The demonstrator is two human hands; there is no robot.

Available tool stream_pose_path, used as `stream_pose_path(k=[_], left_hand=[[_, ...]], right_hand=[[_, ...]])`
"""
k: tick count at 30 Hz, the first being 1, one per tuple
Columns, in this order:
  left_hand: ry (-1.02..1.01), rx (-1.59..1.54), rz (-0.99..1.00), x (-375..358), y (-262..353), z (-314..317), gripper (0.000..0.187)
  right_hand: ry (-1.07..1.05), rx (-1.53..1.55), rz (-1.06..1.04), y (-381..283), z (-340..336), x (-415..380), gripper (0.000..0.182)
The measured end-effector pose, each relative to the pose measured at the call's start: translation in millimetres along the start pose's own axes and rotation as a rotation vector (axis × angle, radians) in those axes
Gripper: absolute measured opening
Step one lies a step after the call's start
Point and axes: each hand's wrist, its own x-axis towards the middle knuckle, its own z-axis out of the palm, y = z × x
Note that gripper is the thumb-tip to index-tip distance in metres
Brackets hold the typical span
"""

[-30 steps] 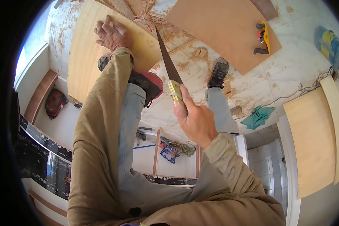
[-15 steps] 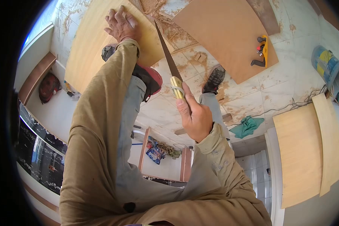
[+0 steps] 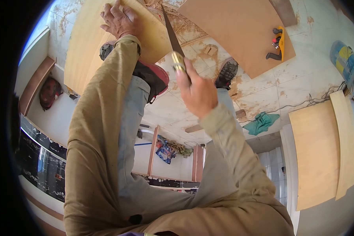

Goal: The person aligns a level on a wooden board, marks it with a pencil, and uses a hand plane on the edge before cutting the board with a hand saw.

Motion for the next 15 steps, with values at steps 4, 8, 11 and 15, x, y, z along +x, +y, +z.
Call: stream_pose_path(k=[4, 8, 11, 15], left_hand=[[0.047, -0.179, 0.033, 4.2, -7.4, 9.1, 0.044], [0.028, -0.154, 0.043, 6.9, -10.6, 11.9, 0.044], [-0.001, -0.145, 0.063, 1.1, -10.1, 8.3, 0.044], [0.024, -0.152, 0.030, 3.9, -10.9, 10.1, 0.043]], right_hand=[[0.078, 0.091, -0.106, 0.9, 21.7, 49.7, 0.054], [0.088, 0.103, -0.066, -0.2, -10.1, -45.5, 0.054], [0.050, 0.029, -0.017, 5.1, 9.4, 14.0, 0.055], [0.085, 0.023, -0.058, -0.5, 26.5, 59.2, 0.060]])
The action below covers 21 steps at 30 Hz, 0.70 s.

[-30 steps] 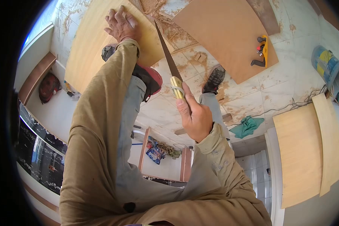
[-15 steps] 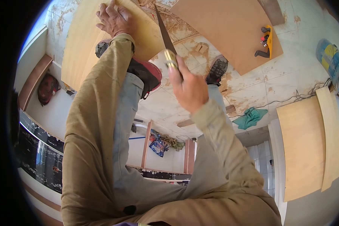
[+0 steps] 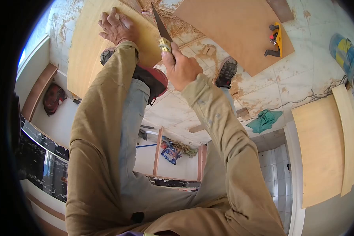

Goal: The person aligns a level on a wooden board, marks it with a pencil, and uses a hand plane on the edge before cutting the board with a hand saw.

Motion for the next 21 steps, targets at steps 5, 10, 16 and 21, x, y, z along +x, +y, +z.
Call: stream_pose_path(k=[5, 10, 16, 21], left_hand=[[-0.009, -0.010, -0.027, 3.1, 5.2, 1.9, 0.043], [-0.019, -0.017, -0.031, 1.6, -0.3, 3.0, 0.045], [-0.043, 0.028, -0.014, 2.5, 3.5, -0.5, 0.045], [-0.017, 0.008, -0.028, 5.9, 6.5, -1.4, 0.045]], right_hand=[[-0.036, 0.020, 0.055, -1.9, -40.4, -87.8, 0.051], [0.041, -0.009, -0.034, 6.5, 3.6, 5.2, 0.053], [-0.012, 0.028, 0.022, 6.6, -34.9, -92.0, 0.057], [0.006, 0.017, -0.030, 3.9, 2.5, 1.3, 0.061]])
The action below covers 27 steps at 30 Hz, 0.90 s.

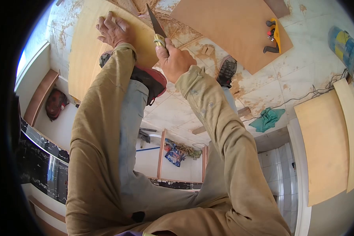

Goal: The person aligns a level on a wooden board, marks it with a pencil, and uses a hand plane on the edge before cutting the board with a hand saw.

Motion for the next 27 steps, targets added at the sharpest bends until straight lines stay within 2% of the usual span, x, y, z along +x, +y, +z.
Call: stream_pose_path(k=[1, 4, 7, 8, 11, 14, 17, 18, 20, 21, 23, 24, 26, 27], left_hand=[[-0.013, 0.008, -0.013, -3.1, -3.5, 3.3, 0.045], [-0.018, 0.032, 0.013, -2.5, -10.1, 6.8, 0.046], [-0.015, -0.012, 0.010, -5.3, -3.7, 1.8, 0.045], [-0.033, -0.004, 0.001, -11.8, -5.4, -0.1, 0.045], [-0.026, 0.005, -0.005, -1.9, -5.3, 2.8, 0.045], [-0.034, -0.001, 0.002, -1.1, -5.2, 5.0, 0.046], [-0.031, -0.006, 0.005, -0.6, -2.0, 2.0, 0.046], [-0.030, -0.020, 0.002, -3.8, 2.9, -0.4, 0.046], [-0.023, -0.010, -0.011, -7.3, 2.0, -5.4, 0.046], [-0.018, 0.005, -0.011, -4.5, -1.3, -2.3, 0.046], [-0.031, 0.014, -0.004, -4.2, -3.0, 1.8, 0.046], [-0.032, 0.013, -0.002, -4.2, -3.5, 2.6, 0.046], [-0.037, 0.018, 0.003, -3.3, -5.6, 0.9, 0.046], [-0.042, 0.018, 0.010, -1.6, -4.8, 0.3, 0.046]], right_hand=[[0.005, 0.016, 0.008, -0.5, 0.7, -4.1, 0.062], [-0.010, 0.039, 0.038, -4.0, -39.7, -105.4, 0.058], [-0.065, 0.043, 0.119, -5.2, -37.5, -80.8, 0.056], [-0.027, 0.010, 0.039, 2.5, -20.2, -44.8, 0.055], [0.006, 0.013, 0.032, 2.4, 2.0, 4.4, 0.055], [-0.051, 0.032, 0.126, -7.9, -35.9, -89.4, 0.057], [0.032, 0.099, 0.013, 6.7, -36.7, -111.0, 0.058], [-0.060, -0.015, 0.080, 3.5, -35.7, -79.0, 0.058], [0.020, 0.041, -0.045, 16.5, 3.3, -0.4, 0.058], [0.015, 0.039, -0.032, 11.8, 2.0, 0.8, 0.058], [0.007, 0.022, 0.020, 1.9, -4.3, -21.7, 0.057], [-0.025, -0.027, 0.093, 1.7, -17.0, -60.9, 0.057], [0.027, 0.090, 0.052, -1.8, -40.9, -118.4, 0.057], [0.025, 0.101, 0.045, 2.4, -38.1, -115.5, 0.058]])
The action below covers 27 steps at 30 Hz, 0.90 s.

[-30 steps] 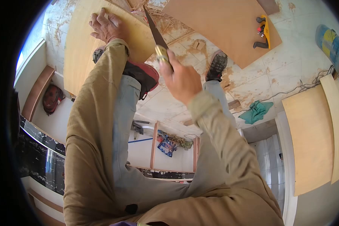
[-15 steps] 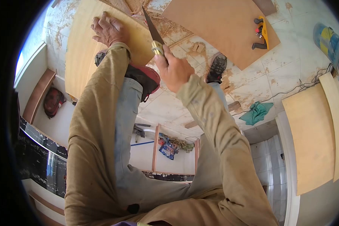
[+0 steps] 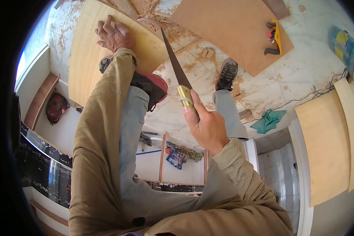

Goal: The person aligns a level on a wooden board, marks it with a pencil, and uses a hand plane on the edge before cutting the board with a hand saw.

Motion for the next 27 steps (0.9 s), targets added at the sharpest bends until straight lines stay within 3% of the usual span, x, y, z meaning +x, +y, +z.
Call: stream_pose_path(k=[6, 9, 12, 14, 17, 22, 27], left_hand=[[-0.004, -0.031, -0.032, -1.6, 7.7, -5.1, 0.046], [-0.006, -0.019, -0.030, -3.8, 6.8, -1.4, 0.047], [0.010, -0.039, -0.026, -2.2, 7.1, -2.9, 0.048], [-0.005, -0.054, -0.032, -11.2, 9.3, -6.0, 0.047], [0.003, -0.058, -0.025, -2.7, 8.5, -4.4, 0.047], [0.008, -0.054, -0.014, -5.6, 6.7, -5.6, 0.047], [0.030, -0.022, -0.021, -3.0, 1.2, -0.4, 0.047]], right_hand=[[-0.014, -0.104, -0.032, -1.1, 44.9, 123.9, 0.061], [-0.040, -0.064, 0.019, 6.7, 6.5, 21.2, 0.059], [0.025, 0.020, -0.059, 4.0, -8.8, -7.8, 0.055], [-0.051, -0.132, -0.036, 16.8, 12.8, 58.1, 0.052], [-0.028, -0.116, -0.091, 33.5, 35.2, 118.8, 0.050], [0.085, 0.067, 0.048, 8.1, -16.7, -11.3, 0.055], [-0.077, 0.004, 0.041, -8.2, -26.4, -26.5, 0.055]])
